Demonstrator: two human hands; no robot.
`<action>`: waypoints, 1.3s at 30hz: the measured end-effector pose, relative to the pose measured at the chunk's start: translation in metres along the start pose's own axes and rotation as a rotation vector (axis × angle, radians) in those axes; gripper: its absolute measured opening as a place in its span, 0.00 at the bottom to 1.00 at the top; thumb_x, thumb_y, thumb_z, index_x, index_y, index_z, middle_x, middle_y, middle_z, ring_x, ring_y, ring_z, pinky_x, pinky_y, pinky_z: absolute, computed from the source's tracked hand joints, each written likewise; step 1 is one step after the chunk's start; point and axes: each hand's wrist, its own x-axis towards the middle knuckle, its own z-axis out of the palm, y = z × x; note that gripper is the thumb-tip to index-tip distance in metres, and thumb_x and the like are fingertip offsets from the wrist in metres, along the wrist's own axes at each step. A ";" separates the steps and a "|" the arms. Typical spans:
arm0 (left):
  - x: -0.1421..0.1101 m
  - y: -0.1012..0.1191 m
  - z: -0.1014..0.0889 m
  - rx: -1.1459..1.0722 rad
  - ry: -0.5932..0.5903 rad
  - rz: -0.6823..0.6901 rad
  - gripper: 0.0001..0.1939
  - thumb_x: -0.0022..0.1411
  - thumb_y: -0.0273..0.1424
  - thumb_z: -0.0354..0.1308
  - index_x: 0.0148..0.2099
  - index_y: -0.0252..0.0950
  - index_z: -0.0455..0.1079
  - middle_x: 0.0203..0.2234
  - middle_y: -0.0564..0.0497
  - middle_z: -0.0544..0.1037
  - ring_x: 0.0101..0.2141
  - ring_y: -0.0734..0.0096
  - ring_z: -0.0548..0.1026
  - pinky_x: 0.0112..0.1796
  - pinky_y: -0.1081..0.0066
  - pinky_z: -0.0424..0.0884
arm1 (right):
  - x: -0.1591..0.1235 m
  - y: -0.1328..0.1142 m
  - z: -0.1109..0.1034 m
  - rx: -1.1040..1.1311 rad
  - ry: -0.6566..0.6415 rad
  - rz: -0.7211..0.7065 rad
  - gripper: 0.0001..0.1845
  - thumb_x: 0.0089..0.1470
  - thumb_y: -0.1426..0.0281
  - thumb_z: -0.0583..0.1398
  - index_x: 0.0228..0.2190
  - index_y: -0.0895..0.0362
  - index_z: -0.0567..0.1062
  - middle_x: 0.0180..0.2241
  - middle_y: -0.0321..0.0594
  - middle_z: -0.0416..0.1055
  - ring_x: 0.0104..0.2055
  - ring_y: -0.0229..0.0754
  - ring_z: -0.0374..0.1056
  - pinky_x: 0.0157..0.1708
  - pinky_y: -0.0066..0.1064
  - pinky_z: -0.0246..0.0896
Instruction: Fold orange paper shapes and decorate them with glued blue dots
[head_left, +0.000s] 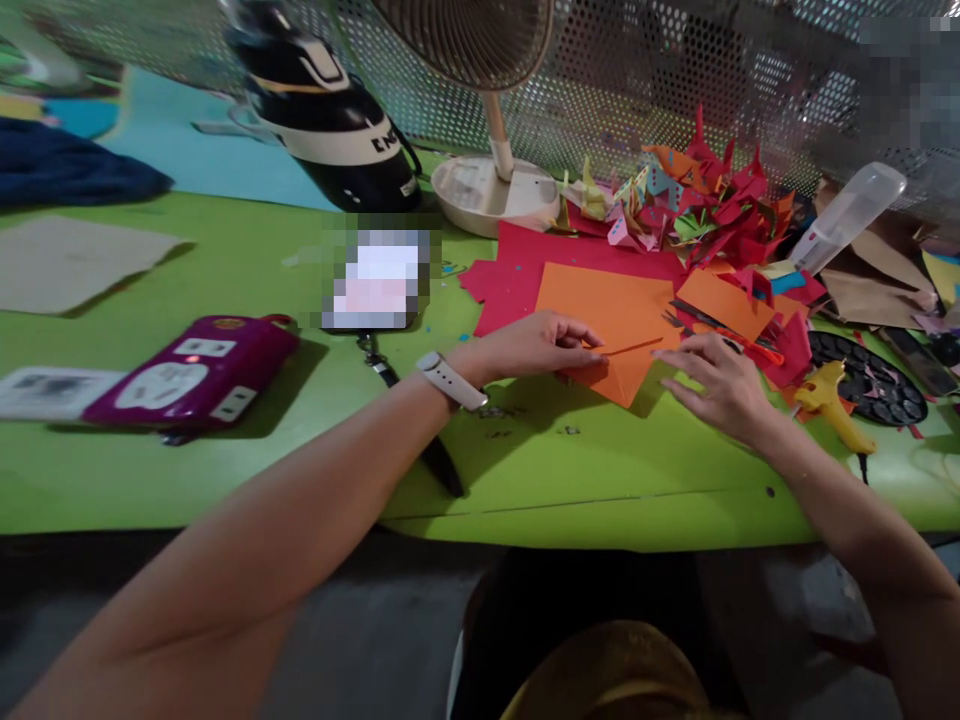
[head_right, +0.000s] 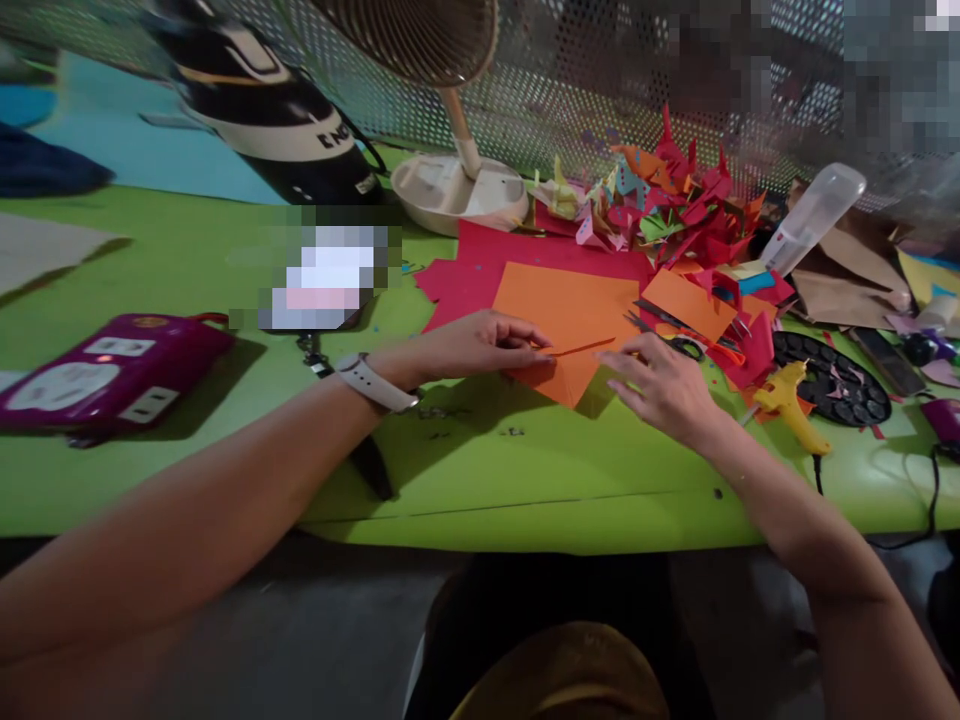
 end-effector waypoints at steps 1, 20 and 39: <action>0.000 0.001 0.001 0.028 0.001 0.001 0.22 0.57 0.45 0.61 0.46 0.33 0.76 0.33 0.47 0.80 0.30 0.69 0.74 0.29 0.73 0.65 | 0.000 -0.004 0.004 -0.007 -0.016 -0.038 0.14 0.63 0.64 0.57 0.48 0.51 0.77 0.41 0.43 0.72 0.33 0.38 0.67 0.27 0.29 0.60; 0.000 -0.006 0.027 0.555 0.235 0.432 0.15 0.67 0.39 0.54 0.44 0.37 0.78 0.35 0.46 0.78 0.34 0.67 0.75 0.33 0.71 0.67 | 0.001 -0.007 0.034 0.558 -0.047 0.178 0.11 0.62 0.63 0.58 0.34 0.55 0.78 0.34 0.41 0.73 0.38 0.41 0.70 0.39 0.35 0.67; -0.002 0.002 0.034 0.609 0.224 0.409 0.11 0.66 0.31 0.55 0.44 0.33 0.78 0.34 0.46 0.77 0.35 0.66 0.74 0.34 0.70 0.67 | 0.012 -0.016 0.035 0.434 -0.158 0.469 0.07 0.57 0.69 0.62 0.29 0.58 0.78 0.28 0.37 0.71 0.27 0.34 0.63 0.28 0.27 0.56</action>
